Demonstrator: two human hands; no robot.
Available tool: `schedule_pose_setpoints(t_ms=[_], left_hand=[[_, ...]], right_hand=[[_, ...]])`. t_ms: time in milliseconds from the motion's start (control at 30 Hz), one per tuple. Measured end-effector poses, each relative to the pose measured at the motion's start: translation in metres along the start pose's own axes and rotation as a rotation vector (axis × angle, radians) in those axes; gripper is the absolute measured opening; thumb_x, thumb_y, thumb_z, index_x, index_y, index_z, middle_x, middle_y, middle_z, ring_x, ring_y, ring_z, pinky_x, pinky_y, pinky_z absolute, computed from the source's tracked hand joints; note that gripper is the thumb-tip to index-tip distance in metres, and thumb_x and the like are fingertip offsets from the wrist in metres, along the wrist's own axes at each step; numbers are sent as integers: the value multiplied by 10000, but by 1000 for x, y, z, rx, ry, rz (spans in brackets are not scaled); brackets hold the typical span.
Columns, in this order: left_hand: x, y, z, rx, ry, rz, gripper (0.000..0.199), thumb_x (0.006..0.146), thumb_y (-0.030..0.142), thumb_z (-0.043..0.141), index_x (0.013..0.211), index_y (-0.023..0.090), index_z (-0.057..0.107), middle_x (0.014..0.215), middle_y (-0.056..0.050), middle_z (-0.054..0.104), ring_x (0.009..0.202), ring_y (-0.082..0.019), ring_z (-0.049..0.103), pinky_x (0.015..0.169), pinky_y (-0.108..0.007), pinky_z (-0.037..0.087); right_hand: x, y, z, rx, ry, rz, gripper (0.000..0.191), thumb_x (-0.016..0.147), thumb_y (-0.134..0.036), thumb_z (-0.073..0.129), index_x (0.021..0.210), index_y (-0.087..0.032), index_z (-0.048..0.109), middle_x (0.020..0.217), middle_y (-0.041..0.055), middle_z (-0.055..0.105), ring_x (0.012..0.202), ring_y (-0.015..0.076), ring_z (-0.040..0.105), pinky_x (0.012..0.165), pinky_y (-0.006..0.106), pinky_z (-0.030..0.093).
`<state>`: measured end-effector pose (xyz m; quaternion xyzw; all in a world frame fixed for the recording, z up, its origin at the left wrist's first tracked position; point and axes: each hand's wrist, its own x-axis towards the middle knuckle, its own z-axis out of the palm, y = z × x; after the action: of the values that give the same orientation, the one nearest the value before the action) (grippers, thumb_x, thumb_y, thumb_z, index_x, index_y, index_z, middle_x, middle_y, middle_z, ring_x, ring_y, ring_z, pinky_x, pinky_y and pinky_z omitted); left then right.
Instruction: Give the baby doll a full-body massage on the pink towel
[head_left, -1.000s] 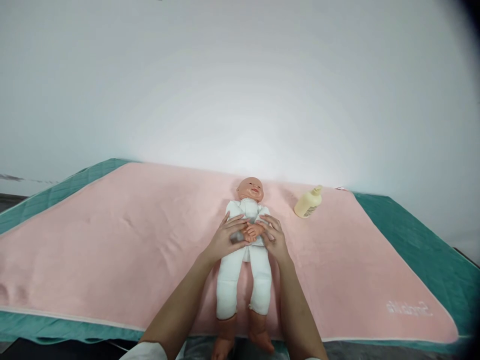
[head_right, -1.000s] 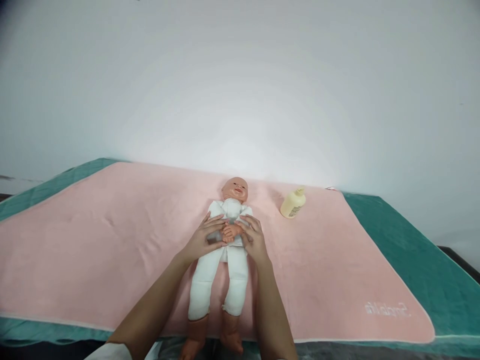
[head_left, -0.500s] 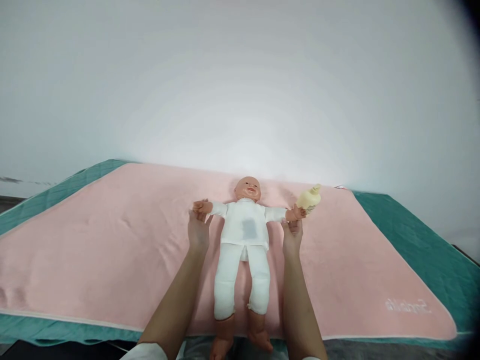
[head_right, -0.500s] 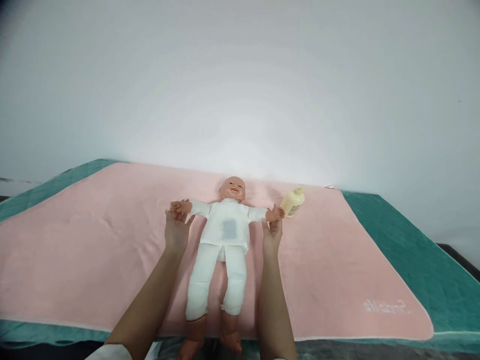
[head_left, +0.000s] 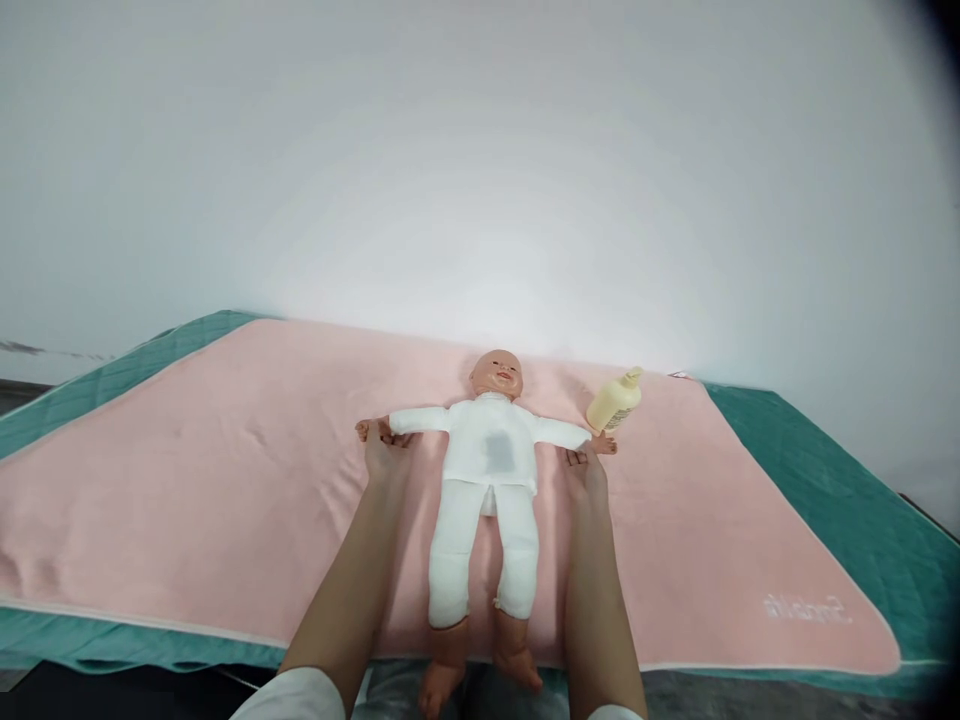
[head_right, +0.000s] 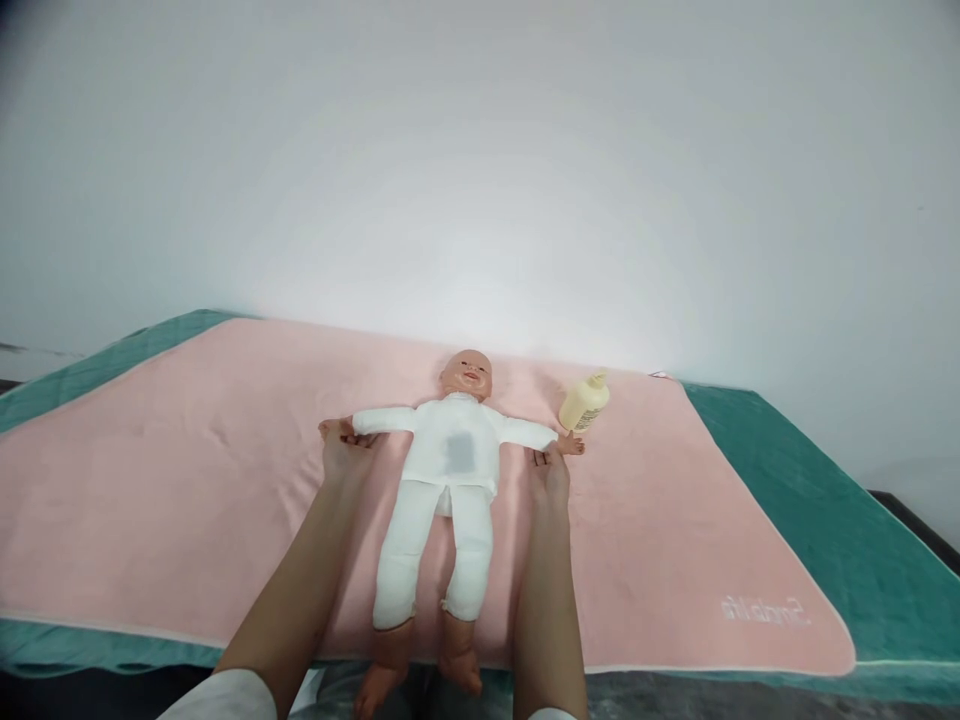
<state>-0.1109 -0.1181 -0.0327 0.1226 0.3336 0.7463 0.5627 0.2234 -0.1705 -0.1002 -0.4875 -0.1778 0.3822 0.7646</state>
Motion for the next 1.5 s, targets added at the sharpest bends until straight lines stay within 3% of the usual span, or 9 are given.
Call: schedule_pose_setpoints(t_ms=[100,267,467,567,667,767,967,1200,1500], left_hand=[[0,2,2,12,98,-47,244,809,176,624,671,207,425,607,32,503,558,-107,564,562,-232,537],[-6,5,3,136,101,-21,104,821,136,614,824,186,523,738,20,565,689,-101,605,668,-225,535],[-33,2,17,566,-119,402,376,795,304,701,1144,246,572,1215,-49,579,1177,-190,543,980,-343,460],[-45,-1,23,795,-237,674,367,782,306,713,1131,251,615,1196,-69,581,1182,-235,530,1019,-405,427],[-50,-5,25,1006,-481,1004,331,782,268,709,1109,260,660,1071,-72,632,1099,-252,566,995,-423,437],[-51,-7,25,1069,-697,1182,360,817,216,656,1172,273,642,1014,-59,680,1037,-240,606,992,-429,438],[-56,-7,26,1263,-870,1162,324,872,184,547,1174,258,637,1098,-42,713,1066,-226,631,1064,-461,368],[-56,-7,29,1209,-1105,1187,313,874,101,534,1098,275,666,1095,3,719,1096,-164,616,1092,-416,346],[-56,-10,31,1263,-1161,1195,240,900,96,503,911,213,712,1061,-18,724,1105,-175,594,1049,-415,401]], right_hand=[[1,2,-1,-21,-19,-40,347,760,-514,639,914,-210,577,975,81,673,1055,240,642,935,423,563],[-10,-3,4,-21,-6,-130,382,768,-468,668,1043,-218,579,993,55,685,966,202,669,902,416,579],[-43,-29,34,-130,-23,-393,436,851,-403,597,1256,-254,534,1260,70,618,1067,197,644,880,386,559],[-63,-42,52,-202,-38,-498,543,851,-370,608,1355,-231,464,1367,106,545,1205,222,566,985,409,488],[-80,-45,64,-286,-92,-590,585,852,-340,615,1395,-222,432,1401,125,518,1237,229,545,1014,399,465],[-90,-41,67,-392,-203,-621,521,849,-319,624,1343,-214,500,1367,119,555,1230,239,554,1002,409,481],[-91,-36,63,-554,-427,-756,436,861,-275,604,1296,-273,568,1318,53,608,1229,230,563,1078,449,433],[-89,-42,66,-657,-630,-934,369,911,-208,523,1252,-318,609,1341,26,590,1252,221,549,1072,459,461],[-88,-41,68,-851,-740,-1212,533,925,-60,406,1378,-331,480,1417,38,516,1336,209,460,1065,448,482]])
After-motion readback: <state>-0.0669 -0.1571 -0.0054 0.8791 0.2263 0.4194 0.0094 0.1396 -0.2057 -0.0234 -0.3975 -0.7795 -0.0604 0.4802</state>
